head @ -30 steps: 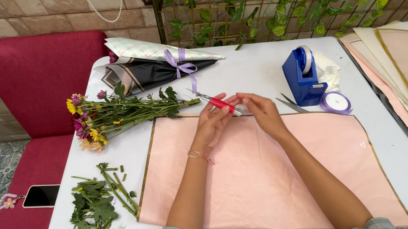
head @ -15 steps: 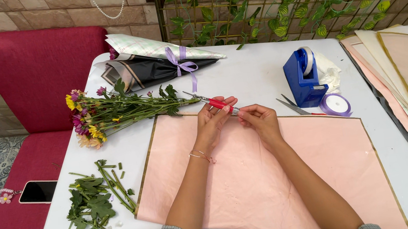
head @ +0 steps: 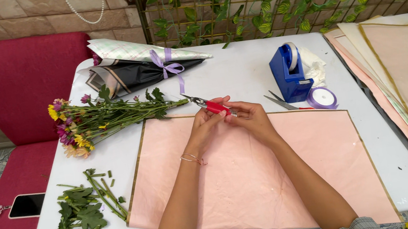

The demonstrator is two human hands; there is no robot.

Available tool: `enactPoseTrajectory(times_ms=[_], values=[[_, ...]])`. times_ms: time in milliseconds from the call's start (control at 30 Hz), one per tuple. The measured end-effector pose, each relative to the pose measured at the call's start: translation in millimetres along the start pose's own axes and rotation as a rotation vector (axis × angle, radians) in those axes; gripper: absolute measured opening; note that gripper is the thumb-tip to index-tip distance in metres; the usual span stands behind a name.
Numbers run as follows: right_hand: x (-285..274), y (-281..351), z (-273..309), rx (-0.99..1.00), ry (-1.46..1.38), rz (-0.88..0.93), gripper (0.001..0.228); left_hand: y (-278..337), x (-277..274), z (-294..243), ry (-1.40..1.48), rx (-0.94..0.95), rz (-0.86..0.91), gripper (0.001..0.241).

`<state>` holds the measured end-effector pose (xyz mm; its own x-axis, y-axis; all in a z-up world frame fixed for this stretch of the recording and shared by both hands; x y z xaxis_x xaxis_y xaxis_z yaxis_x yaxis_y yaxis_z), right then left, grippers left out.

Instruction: The person prepares wrapping paper by cutting and folding it, then positions a small bunch of flowers and wraps the paper around the stems to form a bouquet.

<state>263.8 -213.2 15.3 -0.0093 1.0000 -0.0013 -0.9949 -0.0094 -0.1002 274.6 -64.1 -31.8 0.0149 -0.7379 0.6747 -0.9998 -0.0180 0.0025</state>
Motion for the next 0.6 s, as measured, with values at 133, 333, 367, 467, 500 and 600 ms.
enactPoseTrajectory(times_ms=[133,333,367,467,500,600], values=[[-19.4,-15.0,-19.6,-0.106,0.19,0.108,0.066,-1.2,-2.5,6.9,-0.184,0.002,0.086,0.063],[-58.8,13.8,18.2,-0.368,0.77,0.044,0.048,5.3,38.4,43.6,-1.059,0.334,0.337,0.07],[-70.5,22.1,18.5,-0.378,0.846,-0.03,0.049,7.6,42.9,55.8,-1.169,0.37,0.34,0.073],[-109.5,49.6,14.9,-0.356,0.949,-0.181,0.05,27.3,78.3,80.2,-1.337,0.438,0.435,0.077],[-124.4,59.8,13.3,-0.331,0.971,-0.246,0.05,37.3,94.4,87.2,-1.398,0.472,0.511,0.078],[-164.7,85.9,23.7,-0.268,1.022,-0.386,0.05,48.1,133.6,139.9,-1.448,0.546,0.614,0.079]])
Point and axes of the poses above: each hand's wrist, its own y-axis away from the middle knuckle, its own x-axis out of the palm, z = x × y, the point moved 5 cm from there along -y, towards the middle knuckle, and after that the axes turned 12 degrees about -z, right-handed, at the moved point
